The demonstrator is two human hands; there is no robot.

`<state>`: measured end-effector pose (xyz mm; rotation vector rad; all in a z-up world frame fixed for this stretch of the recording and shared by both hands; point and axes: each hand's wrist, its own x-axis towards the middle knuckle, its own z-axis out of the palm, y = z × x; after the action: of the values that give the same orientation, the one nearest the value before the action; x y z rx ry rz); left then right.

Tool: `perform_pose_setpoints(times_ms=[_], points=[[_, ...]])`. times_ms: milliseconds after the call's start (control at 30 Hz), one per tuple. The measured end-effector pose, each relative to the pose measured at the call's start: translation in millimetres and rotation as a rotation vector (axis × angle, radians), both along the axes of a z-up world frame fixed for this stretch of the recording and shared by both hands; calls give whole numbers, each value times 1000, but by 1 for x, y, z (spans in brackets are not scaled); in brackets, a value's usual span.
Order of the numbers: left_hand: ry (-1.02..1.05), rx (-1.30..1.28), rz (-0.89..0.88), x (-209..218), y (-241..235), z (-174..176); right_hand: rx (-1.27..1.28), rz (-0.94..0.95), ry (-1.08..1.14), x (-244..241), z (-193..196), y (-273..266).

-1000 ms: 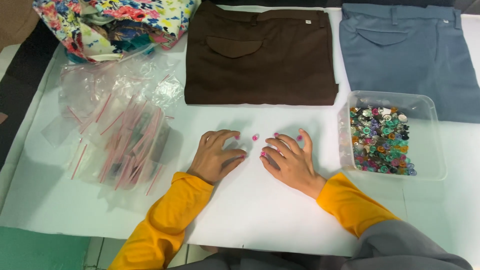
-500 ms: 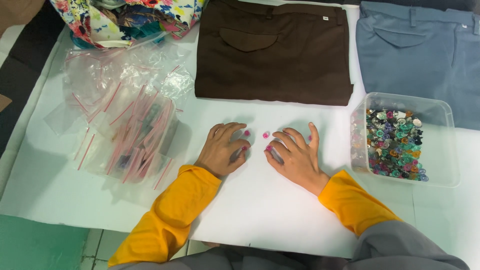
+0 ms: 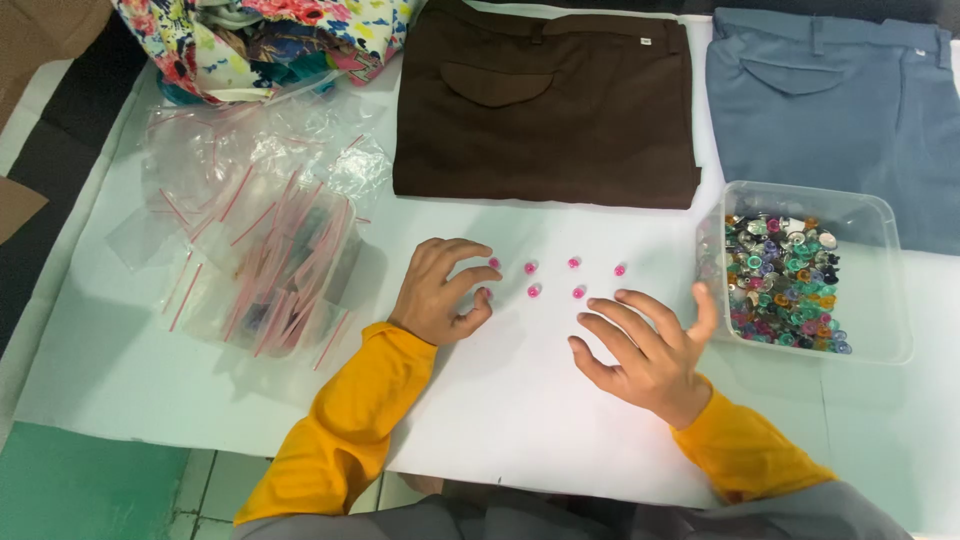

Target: Sorting small pink buttons from a container and placing them into small plastic bags

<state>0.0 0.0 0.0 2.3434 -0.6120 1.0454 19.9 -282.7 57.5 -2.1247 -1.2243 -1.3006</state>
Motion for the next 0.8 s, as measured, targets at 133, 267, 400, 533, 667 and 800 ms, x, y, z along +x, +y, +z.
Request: perform_pose_setpoints(times_ms=[133, 267, 400, 533, 667, 800], points=[[0, -84, -96, -4, -44, 58, 14, -26, -19, 10, 17, -47], [-52, 75, -324, 13, -98, 131, 35, -199, -64, 28, 41, -108], [97, 27, -413, 51, -160, 144, -78, -432, 159, 43, 56, -165], [297, 37, -546, 93, -234, 115, -247, -342, 482, 74, 46, -210], [764, 414, -376, 124, -306, 74, -261, -373, 1089, 99, 18, -234], [927, 666, -199, 157, -340, -4, -418, -285, 1380, 111, 33, -206]])
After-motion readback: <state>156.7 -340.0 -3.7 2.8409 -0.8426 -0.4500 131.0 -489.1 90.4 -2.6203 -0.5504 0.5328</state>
